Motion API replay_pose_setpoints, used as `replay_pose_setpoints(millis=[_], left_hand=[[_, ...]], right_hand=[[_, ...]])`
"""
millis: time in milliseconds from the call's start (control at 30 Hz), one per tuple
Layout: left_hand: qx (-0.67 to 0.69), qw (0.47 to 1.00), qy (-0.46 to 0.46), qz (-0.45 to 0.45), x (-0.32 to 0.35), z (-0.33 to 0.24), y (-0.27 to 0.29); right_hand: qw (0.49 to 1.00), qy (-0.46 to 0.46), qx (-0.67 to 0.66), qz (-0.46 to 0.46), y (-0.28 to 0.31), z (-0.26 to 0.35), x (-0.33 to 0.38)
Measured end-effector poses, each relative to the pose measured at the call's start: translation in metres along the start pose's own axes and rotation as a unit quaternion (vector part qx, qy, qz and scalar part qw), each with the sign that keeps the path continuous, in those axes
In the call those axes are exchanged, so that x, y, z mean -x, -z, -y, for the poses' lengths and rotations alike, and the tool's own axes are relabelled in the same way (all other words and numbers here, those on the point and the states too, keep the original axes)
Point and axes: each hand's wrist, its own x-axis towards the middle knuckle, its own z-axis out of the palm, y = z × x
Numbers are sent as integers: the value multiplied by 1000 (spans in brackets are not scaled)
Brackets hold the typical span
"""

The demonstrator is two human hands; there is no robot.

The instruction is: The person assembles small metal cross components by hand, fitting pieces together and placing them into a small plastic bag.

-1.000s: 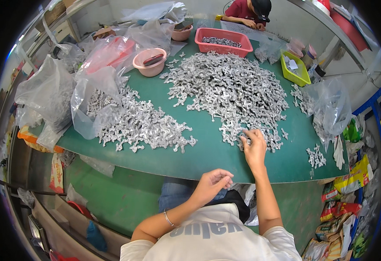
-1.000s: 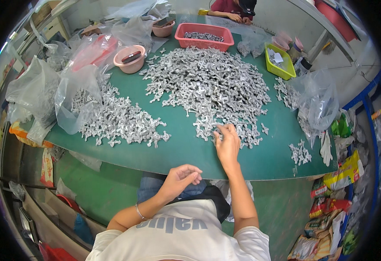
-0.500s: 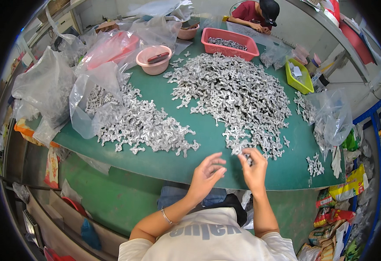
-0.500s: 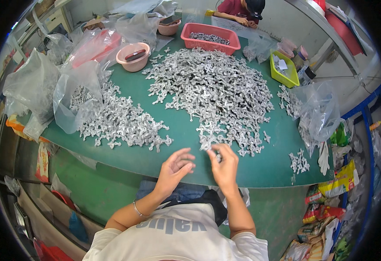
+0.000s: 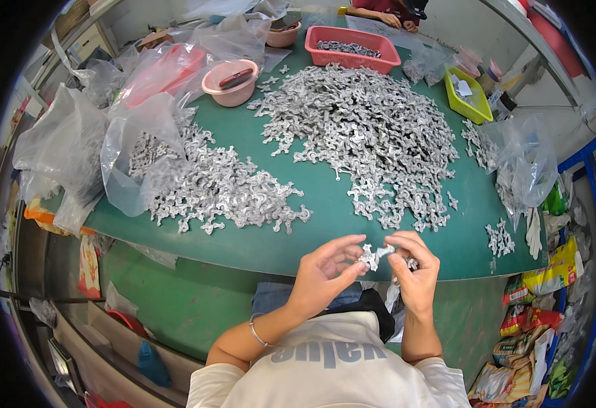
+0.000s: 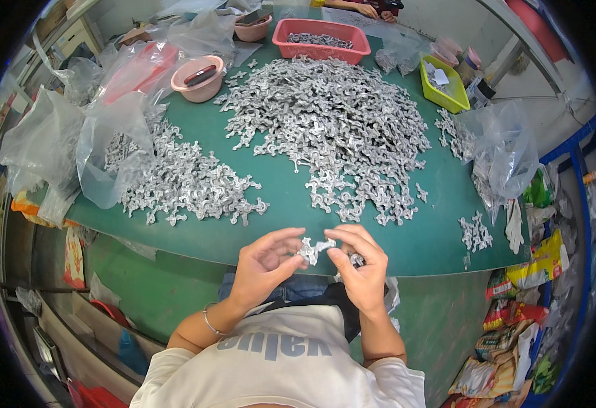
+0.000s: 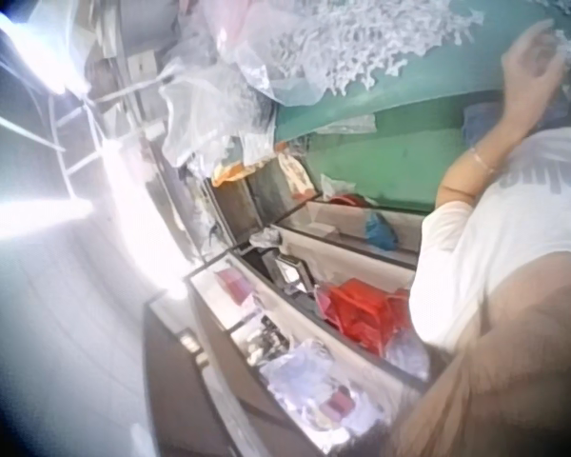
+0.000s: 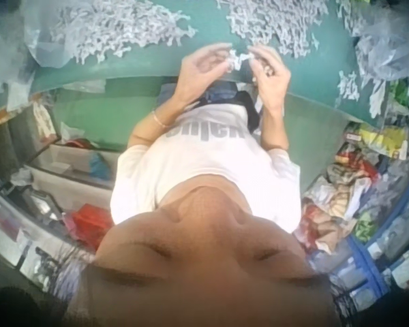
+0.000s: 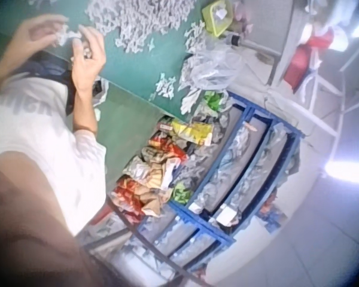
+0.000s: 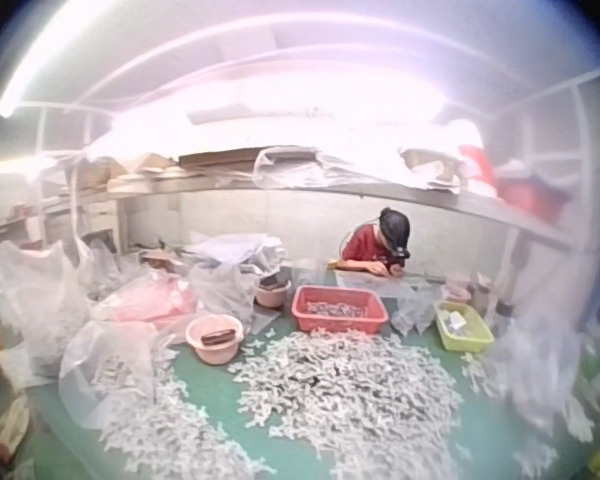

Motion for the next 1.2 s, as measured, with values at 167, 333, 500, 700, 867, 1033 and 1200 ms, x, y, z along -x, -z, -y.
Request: replay_pose_setpoints(millis=[167, 333, 500, 700, 867, 1033, 1200], left_hand=[[8, 1000, 10, 0, -4, -2, -4], [-49, 998, 46, 5, -8, 7, 1], [0, 996, 87, 3, -13, 9, 0], [0, 996, 88, 10, -13, 9, -1], [-20, 997, 78, 11, -14, 11, -2], [-33, 993, 96, 67, -14, 15, -2], [-139, 963, 135, 188, -8, 30, 4]], right_hand=[[999, -32, -28, 10, 5, -3, 3], [985, -93, -143, -18, 2, -12, 6], [975, -119, -186, -18, 2, -16, 6], [963, -130, -234, -21, 1, -17, 9], [962, -112, -250, -25, -1, -20, 13], [882, -171, -426, -109, -9, -31, 13], [695, -233, -679, -43, 1, -55, -6]])
